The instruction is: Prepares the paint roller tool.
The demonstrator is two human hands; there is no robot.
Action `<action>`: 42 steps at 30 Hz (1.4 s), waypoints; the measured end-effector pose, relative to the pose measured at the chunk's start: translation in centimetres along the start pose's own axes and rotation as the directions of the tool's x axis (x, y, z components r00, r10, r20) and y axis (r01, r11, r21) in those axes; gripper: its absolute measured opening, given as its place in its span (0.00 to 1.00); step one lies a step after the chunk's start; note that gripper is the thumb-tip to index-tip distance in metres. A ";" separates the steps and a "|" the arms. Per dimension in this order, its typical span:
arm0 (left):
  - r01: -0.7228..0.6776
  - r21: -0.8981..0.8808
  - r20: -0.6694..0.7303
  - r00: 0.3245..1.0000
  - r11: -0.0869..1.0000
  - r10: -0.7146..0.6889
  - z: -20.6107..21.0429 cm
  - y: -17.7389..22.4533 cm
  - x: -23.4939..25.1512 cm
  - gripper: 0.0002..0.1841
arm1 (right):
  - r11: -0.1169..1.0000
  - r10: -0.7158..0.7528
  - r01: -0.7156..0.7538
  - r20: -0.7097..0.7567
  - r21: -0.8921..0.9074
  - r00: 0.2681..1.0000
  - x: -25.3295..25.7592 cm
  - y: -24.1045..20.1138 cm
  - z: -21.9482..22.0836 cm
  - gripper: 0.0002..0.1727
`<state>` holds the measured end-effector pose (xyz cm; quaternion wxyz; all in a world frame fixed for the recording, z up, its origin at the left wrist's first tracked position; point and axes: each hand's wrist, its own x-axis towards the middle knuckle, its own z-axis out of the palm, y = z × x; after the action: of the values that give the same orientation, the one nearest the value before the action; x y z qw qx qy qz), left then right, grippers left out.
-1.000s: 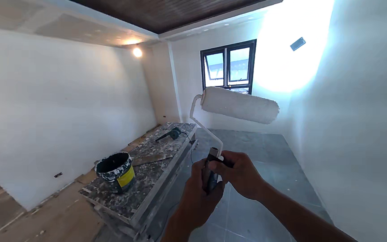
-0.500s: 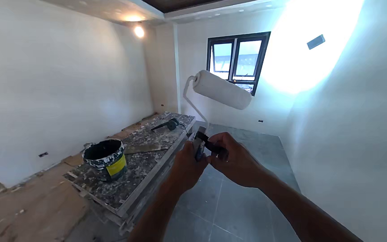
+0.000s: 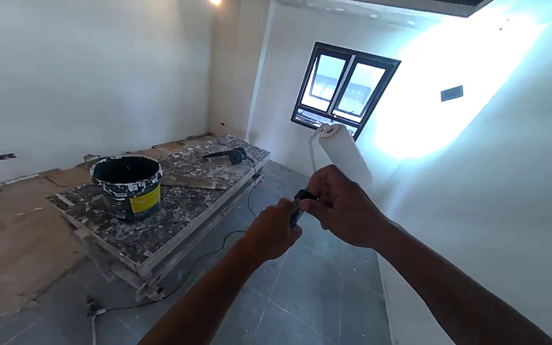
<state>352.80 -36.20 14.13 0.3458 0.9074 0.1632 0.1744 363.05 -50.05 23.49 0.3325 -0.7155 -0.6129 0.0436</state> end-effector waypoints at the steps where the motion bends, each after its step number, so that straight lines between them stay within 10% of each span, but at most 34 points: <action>1: -0.003 0.009 0.007 1.000 1.000 0.003 -0.4 -0.2 0.0 0.13 | 1.000 0.029 -0.029 0.047 0.006 0.998 0.9 -0.6 0.0 0.15; 13: 0.006 -0.091 0.122 0.992 0.996 0.005 -0.6 -1.4 -1.9 0.12 | 0.843 0.385 -0.109 0.450 -0.527 0.806 10.7 -3.2 3.3 0.19; 20: 0.085 -0.511 0.170 0.985 0.855 0.004 -3.6 -2.3 -2.6 0.05 | 0.947 -0.082 0.052 -0.081 -0.317 0.993 2.2 -5.9 4.9 0.17; 31: 0.198 -0.508 0.367 0.930 0.838 0.003 -2.0 -1.2 -2.4 0.07 | 0.717 0.129 -0.114 -0.030 -0.687 0.991 3.8 -3.3 4.4 0.16; 34: 0.219 -0.517 0.390 0.921 0.827 0.000 -1.8 -2.0 -2.8 0.09 | 0.924 -0.219 0.035 -0.452 -0.380 0.865 0.1 0.5 5.2 0.13; 37: 0.232 -0.568 0.400 0.916 0.790 0.019 -2.6 -2.7 -3.2 0.09 | 0.918 0.046 0.283 -0.782 0.279 0.622 -4.4 5.3 10.2 0.14; 39: 0.200 -0.646 0.397 0.912 0.736 0.100 -3.0 -2.9 -3.2 0.08 | 0.756 0.203 0.329 -0.680 0.566 0.704 -5.2 7.9 13.1 0.24; 42: 0.150 -0.780 0.382 0.883 0.608 0.272 -2.6 -3.1 -3.1 0.07 | 0.589 0.008 0.432 -0.540 0.683 0.842 -3.7 9.7 14.5 0.34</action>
<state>348.38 -33.82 13.26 0.7321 0.6791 -0.0506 0.0181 363.60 -47.56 5.83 0.7564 -0.4017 -0.5096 0.0826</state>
